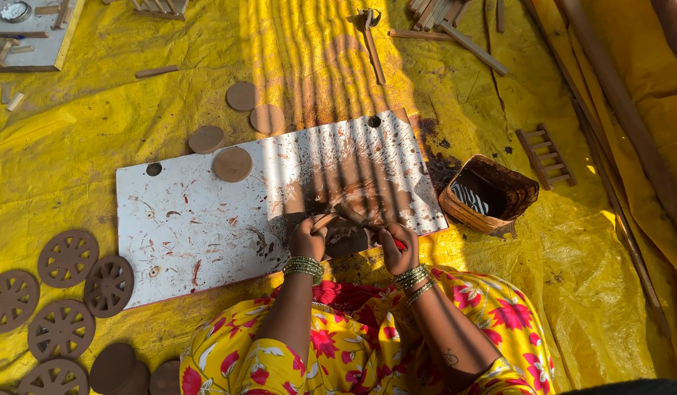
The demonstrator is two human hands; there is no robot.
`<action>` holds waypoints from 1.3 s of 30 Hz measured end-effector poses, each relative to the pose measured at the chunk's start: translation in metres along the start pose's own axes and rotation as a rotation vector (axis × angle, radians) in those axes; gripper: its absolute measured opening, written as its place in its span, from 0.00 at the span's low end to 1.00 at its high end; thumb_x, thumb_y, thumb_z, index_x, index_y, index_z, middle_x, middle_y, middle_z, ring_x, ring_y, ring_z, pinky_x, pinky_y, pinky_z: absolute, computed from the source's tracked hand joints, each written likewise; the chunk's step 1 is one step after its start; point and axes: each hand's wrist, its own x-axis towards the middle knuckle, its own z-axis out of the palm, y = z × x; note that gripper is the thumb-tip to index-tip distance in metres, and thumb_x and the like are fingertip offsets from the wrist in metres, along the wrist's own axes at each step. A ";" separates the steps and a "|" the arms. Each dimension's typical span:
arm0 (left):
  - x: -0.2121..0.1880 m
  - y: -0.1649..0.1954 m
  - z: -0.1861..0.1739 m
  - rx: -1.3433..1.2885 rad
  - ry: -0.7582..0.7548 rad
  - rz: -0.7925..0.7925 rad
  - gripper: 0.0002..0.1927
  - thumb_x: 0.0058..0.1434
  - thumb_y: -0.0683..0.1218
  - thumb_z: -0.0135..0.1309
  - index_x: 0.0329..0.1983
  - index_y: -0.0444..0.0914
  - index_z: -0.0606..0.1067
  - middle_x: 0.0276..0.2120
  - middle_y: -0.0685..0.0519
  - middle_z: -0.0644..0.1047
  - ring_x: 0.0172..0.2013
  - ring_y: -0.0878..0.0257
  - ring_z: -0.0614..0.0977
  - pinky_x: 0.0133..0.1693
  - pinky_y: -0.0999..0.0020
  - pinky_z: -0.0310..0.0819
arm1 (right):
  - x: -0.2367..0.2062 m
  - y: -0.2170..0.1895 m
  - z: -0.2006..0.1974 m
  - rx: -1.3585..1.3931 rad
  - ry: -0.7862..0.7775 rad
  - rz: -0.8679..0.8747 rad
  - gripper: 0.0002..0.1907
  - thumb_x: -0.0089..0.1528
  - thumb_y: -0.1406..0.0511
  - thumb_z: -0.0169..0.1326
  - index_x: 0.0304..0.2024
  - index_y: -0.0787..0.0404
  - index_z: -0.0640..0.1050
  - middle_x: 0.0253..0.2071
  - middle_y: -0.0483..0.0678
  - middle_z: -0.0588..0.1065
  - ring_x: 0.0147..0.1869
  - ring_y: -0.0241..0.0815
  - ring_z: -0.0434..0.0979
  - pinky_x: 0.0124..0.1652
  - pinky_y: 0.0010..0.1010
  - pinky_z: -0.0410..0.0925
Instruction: The person sits on a tarp-covered ground and uses a small brush to spread a brown paste over round wooden discs and cutout shapes, working one piece at a time on a white board. They dip the brush into a basket of paste, coat each piece, and set finished pieces aside with other completed discs.
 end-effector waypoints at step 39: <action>-0.004 -0.006 -0.001 0.025 -0.067 0.097 0.12 0.59 0.37 0.55 0.46 0.30 0.79 0.36 0.41 0.82 0.35 0.50 0.83 0.37 0.56 0.76 | -0.003 -0.033 0.000 -0.191 -0.197 -0.192 0.09 0.63 0.65 0.60 0.35 0.67 0.83 0.27 0.54 0.78 0.29 0.47 0.78 0.30 0.36 0.69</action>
